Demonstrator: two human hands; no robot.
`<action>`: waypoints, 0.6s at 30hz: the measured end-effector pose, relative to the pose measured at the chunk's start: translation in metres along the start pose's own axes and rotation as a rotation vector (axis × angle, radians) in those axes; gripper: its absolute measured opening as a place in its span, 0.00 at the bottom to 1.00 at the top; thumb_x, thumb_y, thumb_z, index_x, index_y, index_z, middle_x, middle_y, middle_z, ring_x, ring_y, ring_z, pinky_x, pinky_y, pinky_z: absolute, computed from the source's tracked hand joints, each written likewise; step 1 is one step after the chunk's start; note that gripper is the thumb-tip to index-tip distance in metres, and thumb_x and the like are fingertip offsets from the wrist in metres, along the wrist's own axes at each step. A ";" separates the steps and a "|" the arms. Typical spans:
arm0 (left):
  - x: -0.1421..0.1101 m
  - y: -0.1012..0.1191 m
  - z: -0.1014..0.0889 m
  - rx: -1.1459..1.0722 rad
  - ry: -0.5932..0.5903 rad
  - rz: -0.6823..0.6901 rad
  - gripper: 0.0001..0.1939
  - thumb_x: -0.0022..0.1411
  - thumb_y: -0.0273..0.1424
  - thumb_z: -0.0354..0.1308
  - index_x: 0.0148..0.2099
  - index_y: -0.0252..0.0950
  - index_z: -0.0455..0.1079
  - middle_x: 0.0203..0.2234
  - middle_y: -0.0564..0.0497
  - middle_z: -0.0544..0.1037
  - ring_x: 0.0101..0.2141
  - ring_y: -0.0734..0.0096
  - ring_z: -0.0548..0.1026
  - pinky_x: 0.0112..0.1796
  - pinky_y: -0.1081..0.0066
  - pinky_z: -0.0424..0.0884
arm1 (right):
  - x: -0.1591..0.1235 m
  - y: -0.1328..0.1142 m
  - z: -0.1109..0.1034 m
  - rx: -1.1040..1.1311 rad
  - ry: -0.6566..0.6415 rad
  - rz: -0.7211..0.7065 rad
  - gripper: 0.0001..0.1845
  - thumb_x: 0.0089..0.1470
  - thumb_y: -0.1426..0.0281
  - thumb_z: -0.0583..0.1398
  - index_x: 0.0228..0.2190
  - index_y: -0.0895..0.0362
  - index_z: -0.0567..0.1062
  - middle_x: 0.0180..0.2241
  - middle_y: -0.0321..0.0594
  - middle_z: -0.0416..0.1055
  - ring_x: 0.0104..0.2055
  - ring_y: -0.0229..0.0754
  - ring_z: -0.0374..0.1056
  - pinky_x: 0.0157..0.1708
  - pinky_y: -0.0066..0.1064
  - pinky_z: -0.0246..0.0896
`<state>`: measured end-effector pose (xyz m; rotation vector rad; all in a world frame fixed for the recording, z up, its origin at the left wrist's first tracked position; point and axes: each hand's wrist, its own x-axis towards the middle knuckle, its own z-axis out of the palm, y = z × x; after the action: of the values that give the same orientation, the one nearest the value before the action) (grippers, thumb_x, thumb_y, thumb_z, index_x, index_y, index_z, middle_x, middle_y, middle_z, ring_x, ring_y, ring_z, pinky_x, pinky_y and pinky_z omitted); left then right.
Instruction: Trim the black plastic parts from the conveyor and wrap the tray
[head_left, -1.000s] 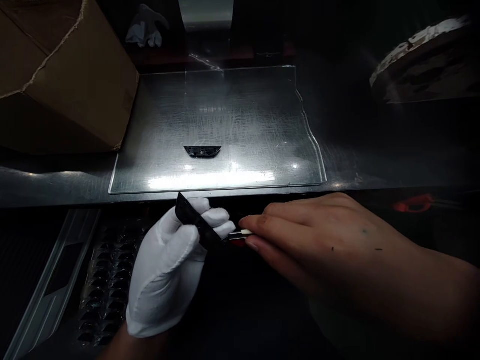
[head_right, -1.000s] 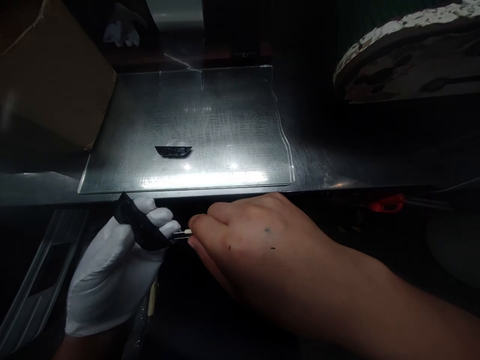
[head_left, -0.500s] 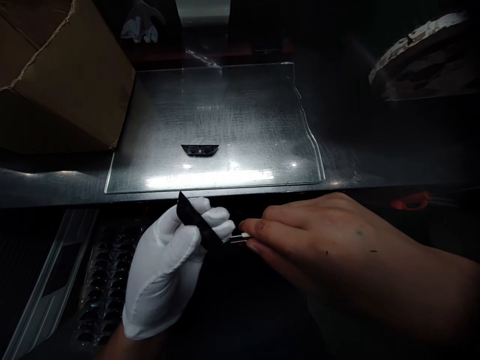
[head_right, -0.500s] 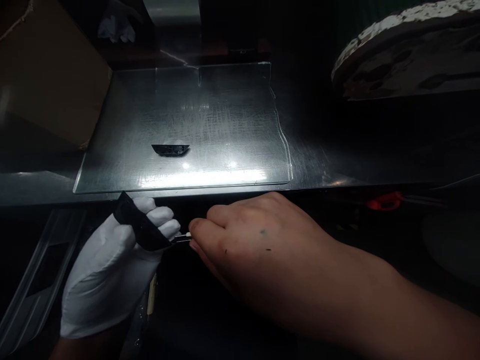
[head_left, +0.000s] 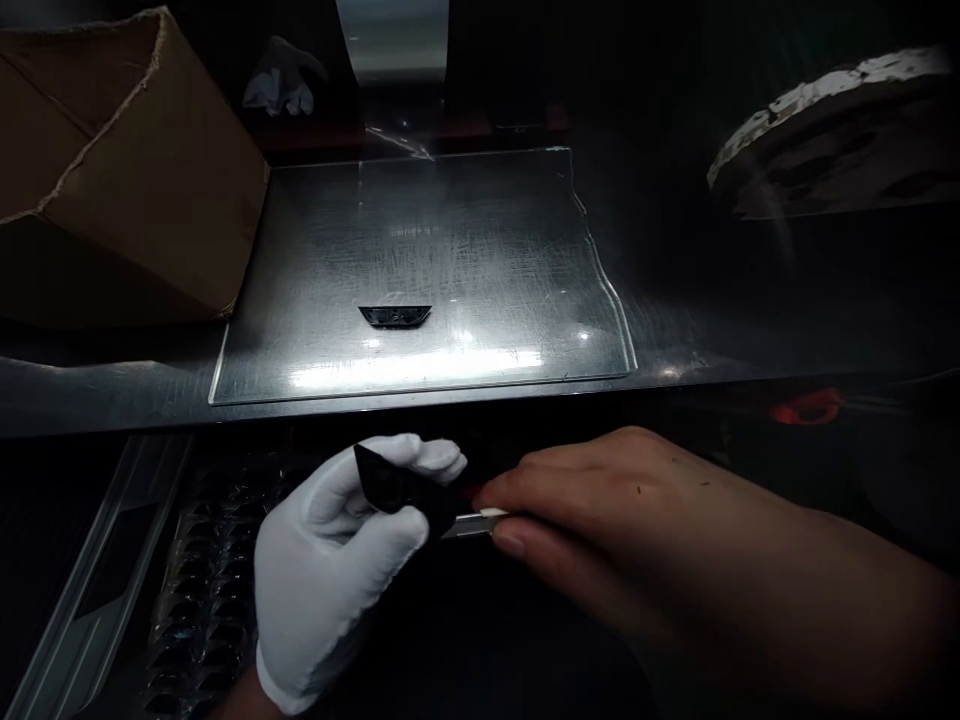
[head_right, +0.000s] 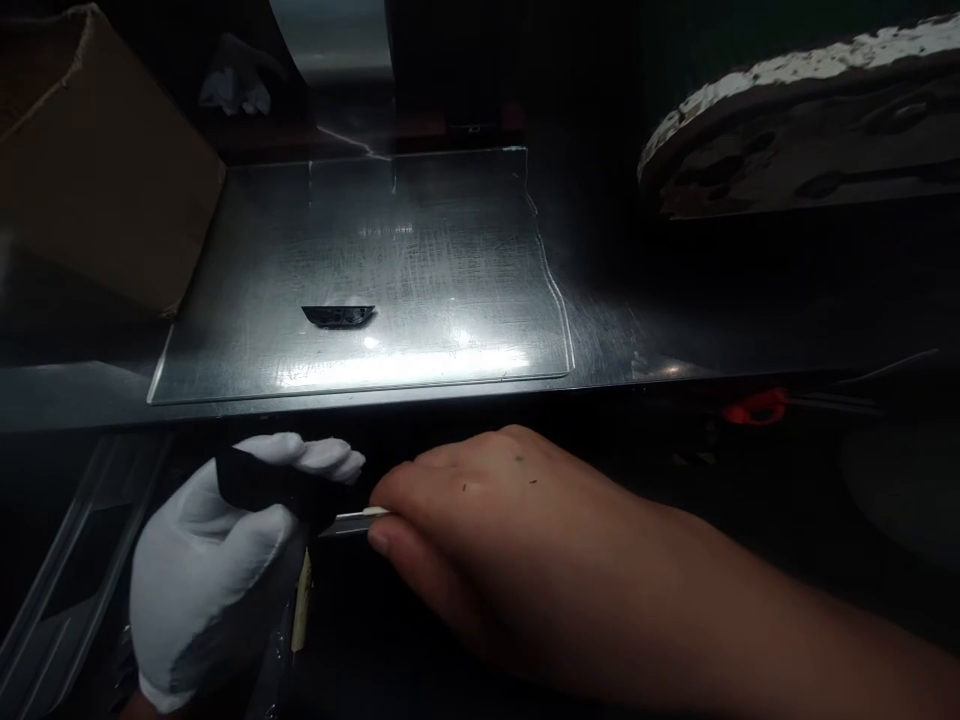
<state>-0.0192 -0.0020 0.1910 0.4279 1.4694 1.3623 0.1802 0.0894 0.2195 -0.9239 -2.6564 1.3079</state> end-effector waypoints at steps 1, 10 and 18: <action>0.001 0.000 0.000 -0.032 0.001 -0.023 0.14 0.53 0.31 0.77 0.42 0.40 0.83 0.38 0.48 0.88 0.41 0.56 0.86 0.43 0.67 0.84 | -0.001 0.000 -0.001 0.012 0.021 0.000 0.10 0.71 0.63 0.57 0.45 0.47 0.79 0.40 0.32 0.80 0.37 0.37 0.76 0.32 0.27 0.68; 0.012 -0.009 -0.013 -0.389 -0.468 -0.385 0.16 0.64 0.37 0.69 0.51 0.34 0.79 0.37 0.45 0.86 0.33 0.66 0.85 0.35 0.73 0.80 | 0.007 0.012 -0.022 -0.182 0.257 -0.171 0.17 0.70 0.67 0.59 0.57 0.50 0.77 0.43 0.38 0.79 0.43 0.40 0.74 0.40 0.31 0.68; 0.010 -0.008 -0.015 -0.299 -0.591 -0.392 0.19 0.64 0.41 0.68 0.52 0.33 0.79 0.36 0.45 0.85 0.30 0.70 0.83 0.33 0.77 0.78 | 0.011 0.007 -0.024 -0.396 0.192 -0.197 0.16 0.72 0.63 0.57 0.57 0.48 0.77 0.39 0.35 0.76 0.38 0.39 0.69 0.33 0.32 0.61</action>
<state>-0.0324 -0.0041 0.1765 0.2931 0.7952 1.0005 0.1811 0.1151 0.2274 -0.7457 -2.8103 0.6302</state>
